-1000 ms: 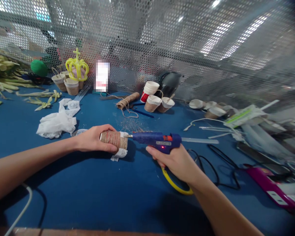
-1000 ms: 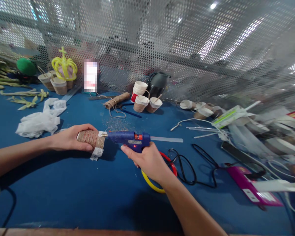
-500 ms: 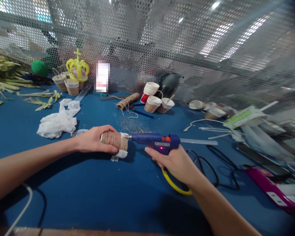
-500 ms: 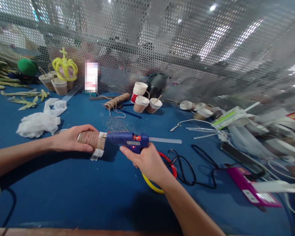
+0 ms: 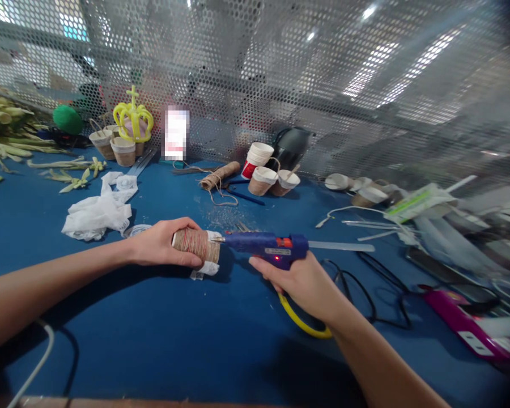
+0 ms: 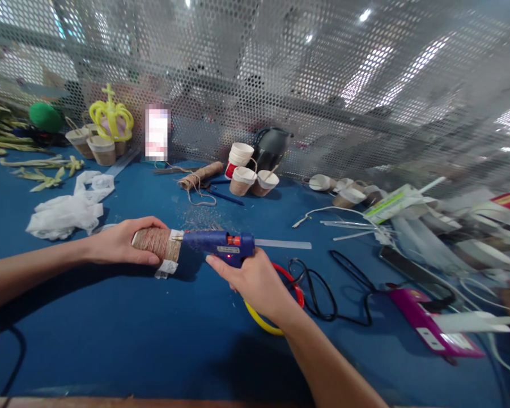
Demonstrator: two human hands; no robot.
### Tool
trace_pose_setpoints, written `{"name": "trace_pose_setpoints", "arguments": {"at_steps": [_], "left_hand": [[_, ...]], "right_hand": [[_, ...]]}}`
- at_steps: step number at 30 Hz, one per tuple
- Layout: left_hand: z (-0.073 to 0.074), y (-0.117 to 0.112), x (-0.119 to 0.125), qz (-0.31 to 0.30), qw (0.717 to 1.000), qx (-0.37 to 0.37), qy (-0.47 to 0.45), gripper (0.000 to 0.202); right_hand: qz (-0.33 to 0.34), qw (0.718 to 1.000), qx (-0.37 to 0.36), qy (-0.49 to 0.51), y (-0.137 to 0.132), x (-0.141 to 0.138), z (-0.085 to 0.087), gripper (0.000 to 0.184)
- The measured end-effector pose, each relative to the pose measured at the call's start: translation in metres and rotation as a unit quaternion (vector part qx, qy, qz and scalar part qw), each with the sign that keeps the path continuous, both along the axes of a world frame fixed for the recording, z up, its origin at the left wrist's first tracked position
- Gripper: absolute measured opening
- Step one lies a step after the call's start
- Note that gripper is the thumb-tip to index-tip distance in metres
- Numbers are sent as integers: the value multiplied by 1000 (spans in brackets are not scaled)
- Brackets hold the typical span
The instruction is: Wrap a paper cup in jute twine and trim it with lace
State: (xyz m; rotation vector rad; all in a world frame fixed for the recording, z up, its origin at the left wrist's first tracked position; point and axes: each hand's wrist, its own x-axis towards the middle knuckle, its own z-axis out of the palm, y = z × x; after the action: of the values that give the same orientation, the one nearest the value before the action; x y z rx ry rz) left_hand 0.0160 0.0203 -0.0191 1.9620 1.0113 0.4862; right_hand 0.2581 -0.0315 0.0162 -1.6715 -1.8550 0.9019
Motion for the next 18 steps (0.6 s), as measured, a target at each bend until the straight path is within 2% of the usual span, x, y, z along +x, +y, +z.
{"name": "trace_pose_setpoints", "arguments": {"at_steps": [7, 12, 18], "left_hand": [[2, -1, 0, 3, 1000, -7, -4, 52], [2, -1, 1, 6, 1000, -12, 1, 52], [-3, 2, 0, 1, 1000, -11, -1, 52]], "right_hand": [[-10, 1000, 1, 21, -1, -1, 1, 34], [-15, 999, -30, 24, -3, -1, 2, 35], [-7, 1000, -11, 3, -1, 2, 0, 37]]}}
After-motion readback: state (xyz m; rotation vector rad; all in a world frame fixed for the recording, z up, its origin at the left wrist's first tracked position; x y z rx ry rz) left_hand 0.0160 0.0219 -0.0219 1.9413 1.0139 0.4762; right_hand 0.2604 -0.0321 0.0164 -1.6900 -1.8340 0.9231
